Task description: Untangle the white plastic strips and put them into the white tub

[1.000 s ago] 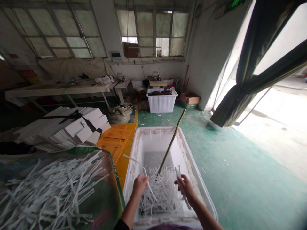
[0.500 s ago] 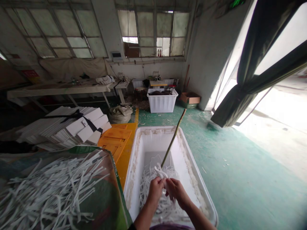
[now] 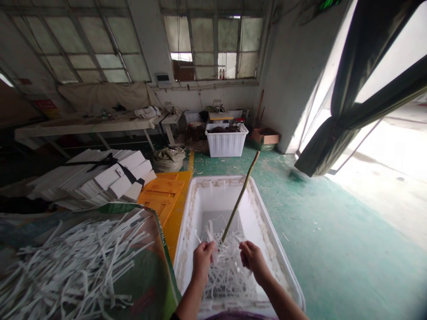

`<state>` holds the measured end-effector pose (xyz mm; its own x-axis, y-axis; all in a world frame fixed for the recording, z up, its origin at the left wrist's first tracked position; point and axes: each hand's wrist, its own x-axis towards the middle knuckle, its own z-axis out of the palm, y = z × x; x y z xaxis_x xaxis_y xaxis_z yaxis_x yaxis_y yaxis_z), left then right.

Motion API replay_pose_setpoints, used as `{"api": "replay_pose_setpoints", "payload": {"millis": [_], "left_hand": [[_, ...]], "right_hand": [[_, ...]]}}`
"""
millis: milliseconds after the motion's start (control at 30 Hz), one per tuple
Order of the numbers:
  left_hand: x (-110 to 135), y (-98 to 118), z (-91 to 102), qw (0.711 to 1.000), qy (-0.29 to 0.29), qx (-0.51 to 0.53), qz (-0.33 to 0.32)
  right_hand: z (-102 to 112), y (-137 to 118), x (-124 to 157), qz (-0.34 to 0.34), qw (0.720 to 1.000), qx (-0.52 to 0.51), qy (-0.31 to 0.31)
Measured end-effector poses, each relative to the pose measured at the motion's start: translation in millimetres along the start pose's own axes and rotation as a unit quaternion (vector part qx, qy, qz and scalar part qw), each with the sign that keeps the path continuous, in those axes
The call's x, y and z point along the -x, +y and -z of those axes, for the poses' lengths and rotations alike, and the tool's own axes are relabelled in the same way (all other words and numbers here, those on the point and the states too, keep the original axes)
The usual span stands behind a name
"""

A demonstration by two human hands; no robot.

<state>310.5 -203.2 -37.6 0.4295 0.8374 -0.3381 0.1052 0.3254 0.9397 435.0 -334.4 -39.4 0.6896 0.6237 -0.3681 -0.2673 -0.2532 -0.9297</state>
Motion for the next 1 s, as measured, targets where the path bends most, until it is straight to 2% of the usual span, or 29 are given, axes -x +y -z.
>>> {"api": "replay_pose_setpoints", "payload": {"millis": [100, 200, 267, 300, 367, 433, 500, 567, 600, 667, 733, 767, 867, 1000], "left_hand": [[18.9, -8.6, -23.5, 0.997, -0.069, 0.029, 0.023], [30.3, -10.0, -37.2, 0.984, -0.144, 0.075, 0.067], [31.0, -8.2, -37.8, 0.979, -0.156, 0.092, 0.089], [29.5, -7.0, -35.6, 0.981, -0.143, 0.097, 0.09], [24.0, -4.7, -27.8, 0.988, -0.092, 0.09, 0.081], [17.5, -3.2, -18.7, 0.995, -0.04, 0.069, 0.063], [12.7, -2.9, -12.4, 0.998, -0.013, 0.032, 0.051], [10.6, -4.1, -11.7, 0.999, -0.006, -0.003, 0.041], [10.7, -5.1, -13.4, 0.999, -0.007, -0.014, 0.037], [12.4, -6.8, -19.3, 0.999, -0.021, -0.02, 0.031], [15.4, -7.7, -25.2, 0.998, -0.048, -0.011, 0.025], [17.1, -7.8, -27.4, 0.998, -0.06, -0.005, 0.023], [21.5, -7.9, -30.4, 0.998, -0.062, -0.002, 0.021], [23.6, -6.6, -28.1, 0.999, -0.021, 0.008, 0.026]], "right_hand": [[-17.4, -1.3, 8.8, 0.019, 0.999, 0.016, -0.027], [-28.9, 1.2, 16.0, 0.047, 0.995, 0.051, -0.076], [-28.2, 5.1, 15.8, 0.043, 0.991, 0.058, -0.11], [-24.4, 7.4, 13.5, 0.032, 0.992, 0.054, -0.109], [-10.2, 11.2, 4.9, 0.011, 0.998, 0.027, -0.058], [8.9, 11.8, -6.0, -0.001, 0.998, -0.018, 0.053], [24.2, 7.7, -13.7, -0.007, 0.985, -0.062, 0.158], [27.3, 0.7, -14.2, -0.009, 0.979, -0.081, 0.185], [23.2, -2.7, -11.7, -0.006, 0.984, -0.077, 0.157], [6.2, -6.3, -3.7, 0.012, 0.998, -0.051, 0.036], [-14.5, -4.3, 3.5, 0.026, 0.997, -0.015, -0.076], [-23.2, -1.7, 5.5, 0.03, 0.994, 0.004, -0.102], [-35.3, 6.7, 4.8, 0.03, 0.994, 0.051, -0.095], [-29.4, 5.9, -1.4, 0.007, 0.994, 0.076, -0.083]]}}
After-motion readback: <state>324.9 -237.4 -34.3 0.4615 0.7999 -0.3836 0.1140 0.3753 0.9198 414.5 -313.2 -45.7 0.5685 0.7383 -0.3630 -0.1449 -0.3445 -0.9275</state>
